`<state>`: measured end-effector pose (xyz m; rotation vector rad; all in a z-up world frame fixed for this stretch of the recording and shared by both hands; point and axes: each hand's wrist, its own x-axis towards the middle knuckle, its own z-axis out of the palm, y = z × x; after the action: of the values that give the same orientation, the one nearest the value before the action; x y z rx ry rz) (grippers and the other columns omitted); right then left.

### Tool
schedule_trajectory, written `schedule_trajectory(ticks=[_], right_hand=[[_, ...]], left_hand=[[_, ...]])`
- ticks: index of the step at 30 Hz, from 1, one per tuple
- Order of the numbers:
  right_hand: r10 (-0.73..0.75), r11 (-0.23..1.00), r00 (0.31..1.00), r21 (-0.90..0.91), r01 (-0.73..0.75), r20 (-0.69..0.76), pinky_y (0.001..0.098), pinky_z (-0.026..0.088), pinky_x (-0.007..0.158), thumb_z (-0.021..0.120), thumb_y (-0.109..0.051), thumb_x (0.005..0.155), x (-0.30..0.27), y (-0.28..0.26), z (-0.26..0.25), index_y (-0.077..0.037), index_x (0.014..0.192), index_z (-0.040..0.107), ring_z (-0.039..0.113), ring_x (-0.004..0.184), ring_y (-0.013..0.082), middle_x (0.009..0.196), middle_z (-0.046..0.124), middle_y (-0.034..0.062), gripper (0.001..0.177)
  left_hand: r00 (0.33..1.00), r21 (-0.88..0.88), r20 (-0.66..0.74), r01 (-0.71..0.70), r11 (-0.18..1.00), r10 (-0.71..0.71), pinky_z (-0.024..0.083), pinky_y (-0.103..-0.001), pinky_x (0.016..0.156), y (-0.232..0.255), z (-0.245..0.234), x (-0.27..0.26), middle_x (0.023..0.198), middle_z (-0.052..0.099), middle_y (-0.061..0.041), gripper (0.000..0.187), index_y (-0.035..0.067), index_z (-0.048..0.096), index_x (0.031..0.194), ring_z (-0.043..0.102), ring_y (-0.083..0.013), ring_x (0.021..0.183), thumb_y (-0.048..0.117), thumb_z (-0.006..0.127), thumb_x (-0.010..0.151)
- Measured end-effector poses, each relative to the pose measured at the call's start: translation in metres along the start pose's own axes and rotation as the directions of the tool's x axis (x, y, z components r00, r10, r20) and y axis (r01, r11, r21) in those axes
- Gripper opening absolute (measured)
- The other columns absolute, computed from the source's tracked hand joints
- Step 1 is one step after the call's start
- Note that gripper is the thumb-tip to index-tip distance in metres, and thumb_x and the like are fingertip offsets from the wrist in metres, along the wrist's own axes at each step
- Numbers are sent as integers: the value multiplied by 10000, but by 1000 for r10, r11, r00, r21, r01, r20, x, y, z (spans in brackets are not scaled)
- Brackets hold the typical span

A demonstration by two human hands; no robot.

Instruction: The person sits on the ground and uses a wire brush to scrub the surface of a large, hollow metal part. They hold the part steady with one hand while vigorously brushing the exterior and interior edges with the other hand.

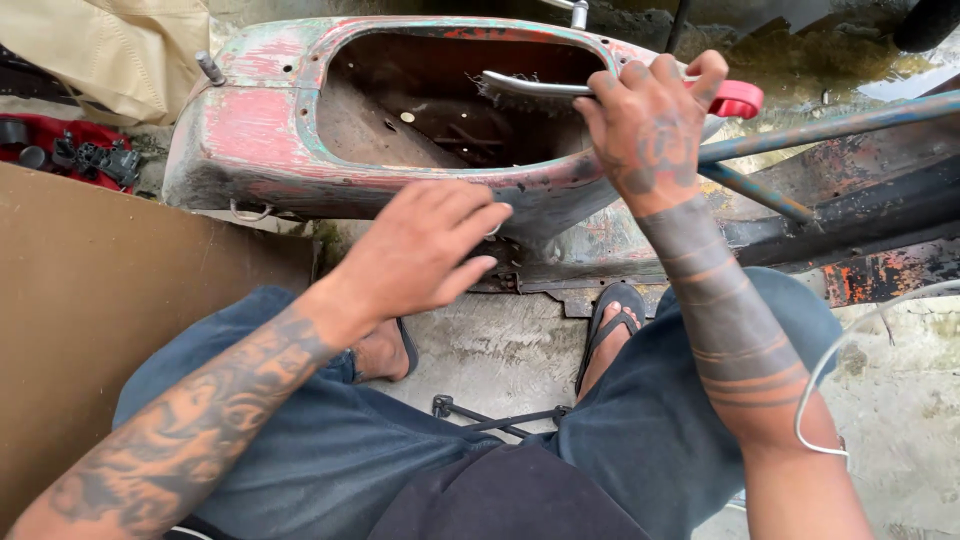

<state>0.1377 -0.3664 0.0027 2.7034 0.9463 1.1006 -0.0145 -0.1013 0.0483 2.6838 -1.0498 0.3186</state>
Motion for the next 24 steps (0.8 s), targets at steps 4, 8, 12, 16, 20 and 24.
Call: schedule_trajectory(ticks=[4,8,12,16,20,24], right_hand=[[25,999,999,26,-25,-30,460,307,946,849,-437,969,5,-13,-7,-253,896,693,588,841,244,797,652,-24,252],[64,996,998,62,-62,-24,449,296,897,819,-423,988,11,-20,-15,-254,891,694,566,805,252,774,647,-30,231],[126,989,992,86,-124,-15,452,289,869,827,-458,974,13,-22,-14,-272,858,702,579,783,249,761,631,-33,252],[138,982,990,130,-134,-23,452,285,877,813,-412,997,13,-15,-21,-242,847,659,568,789,244,771,648,-46,274],[142,983,989,110,-144,28,449,276,868,780,-404,1033,13,-11,-29,-250,932,711,581,791,245,832,681,-38,197],[150,982,988,113,-154,43,441,279,848,794,-429,1014,14,-8,-28,-260,877,695,589,774,239,803,666,-40,239]], left_hand=[[996,97,-46,-73,993,78,443,-420,1008,35,0,28,1311,592,-114,502,92,577,1346,563,-291,1185,385,675,950],[990,147,-126,-52,988,71,442,-428,1016,60,1,50,1348,558,-129,577,64,551,1354,545,-298,1202,409,714,920],[986,92,-165,-13,996,28,449,-422,1021,74,11,64,1355,570,-132,648,51,553,1391,550,-301,1221,441,740,908],[985,59,-170,1,998,9,454,-408,985,87,18,71,1319,591,-134,653,33,562,1376,570,-296,1168,438,730,892],[990,5,-142,-8,1000,8,457,-398,834,95,23,75,1202,583,-129,692,4,537,1374,557,-285,1008,433,748,874],[994,-37,-97,-59,998,55,453,-395,786,102,23,78,1178,592,-116,697,25,538,1365,570,-281,1006,444,766,857]])
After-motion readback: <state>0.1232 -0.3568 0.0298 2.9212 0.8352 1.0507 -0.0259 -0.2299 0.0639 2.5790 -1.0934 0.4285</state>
